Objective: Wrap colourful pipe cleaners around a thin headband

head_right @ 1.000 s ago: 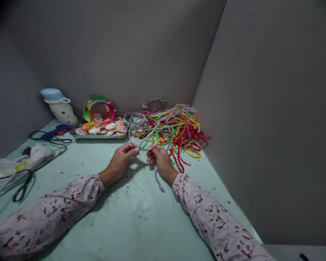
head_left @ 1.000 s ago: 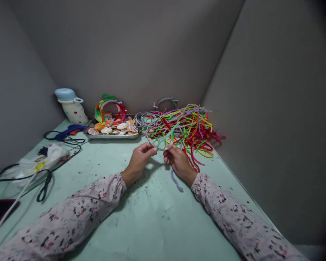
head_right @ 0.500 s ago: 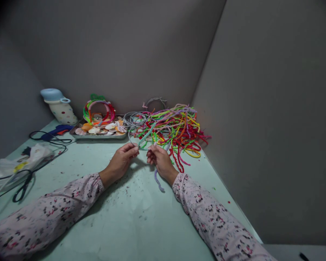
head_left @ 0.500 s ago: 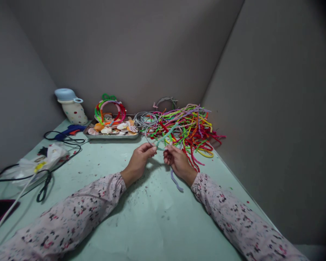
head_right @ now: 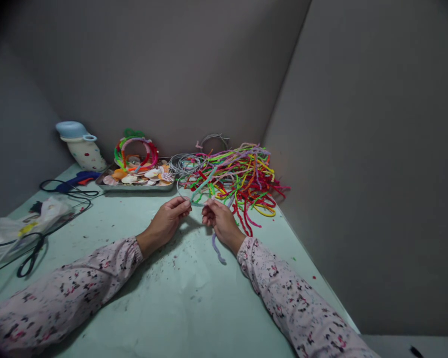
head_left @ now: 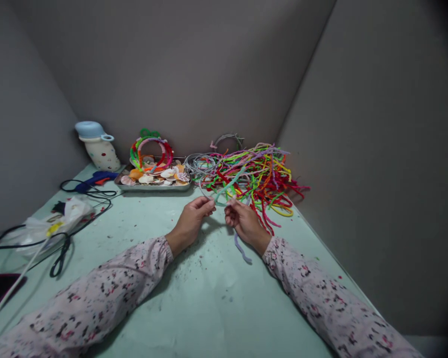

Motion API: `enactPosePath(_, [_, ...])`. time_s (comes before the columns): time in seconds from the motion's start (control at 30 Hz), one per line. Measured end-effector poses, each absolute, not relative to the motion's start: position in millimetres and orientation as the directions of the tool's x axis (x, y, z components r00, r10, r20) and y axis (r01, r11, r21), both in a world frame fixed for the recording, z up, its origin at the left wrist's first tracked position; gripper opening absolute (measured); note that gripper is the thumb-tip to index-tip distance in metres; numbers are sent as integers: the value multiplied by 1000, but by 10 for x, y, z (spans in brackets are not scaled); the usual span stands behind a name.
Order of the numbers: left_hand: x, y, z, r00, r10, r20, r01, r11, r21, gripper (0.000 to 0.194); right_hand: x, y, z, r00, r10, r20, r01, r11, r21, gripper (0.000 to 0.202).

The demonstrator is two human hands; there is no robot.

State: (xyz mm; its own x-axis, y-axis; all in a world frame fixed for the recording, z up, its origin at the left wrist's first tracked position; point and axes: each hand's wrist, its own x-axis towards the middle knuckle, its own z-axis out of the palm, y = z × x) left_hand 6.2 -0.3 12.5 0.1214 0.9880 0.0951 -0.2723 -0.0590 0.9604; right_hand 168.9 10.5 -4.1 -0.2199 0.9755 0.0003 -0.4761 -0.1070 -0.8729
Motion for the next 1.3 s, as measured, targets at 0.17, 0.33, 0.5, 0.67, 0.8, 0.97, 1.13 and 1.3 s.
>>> enactPosePath(0.17, [67, 8, 124, 135, 987, 92, -318, -45, 947, 17, 1691, 95, -29, -247, 968, -40, -490, -160, -857, 26])
enactPosePath(0.33, [64, -7, 134, 144, 988, 64, -316, -15, 949, 18, 1682, 94, -14, -233, 971, -45, -491, -157, -857, 23])
enactPosePath(0.5, [66, -12, 143, 130, 990, 51, -329, -6, 944, 19, 1682, 101, -19, -230, 972, -49, -493, -160, -855, 23])
enactPosePath(0.67, [61, -1, 152, 155, 987, 42, -377, 20, 926, 17, 1686, 107, -48, -238, 971, -21, -491, -139, -860, 27])
enactPosePath(0.8, [61, -9, 164, 177, 984, 25, -416, 51, 908, 17, 1686, 100, -34, -238, 970, -43, -490, -158, -857, 24])
enactPosePath(0.97, [73, -32, 189, 161, 987, -6, -430, 75, 900, 20, 1685, 100, -18, -227, 973, -43, -509, -156, -846, 24])
enactPosePath(1.13, [71, -29, 189, 171, 985, -6, -440, 82, 894, 20, 1684, 105, -30, -218, 975, -37, -511, -146, -847, 28])
enactPosePath(1.3, [56, -21, 184, 190, 982, 0, -453, 87, 887, 20, 1685, 104, -33, -221, 975, -20, -486, -128, -864, 31])
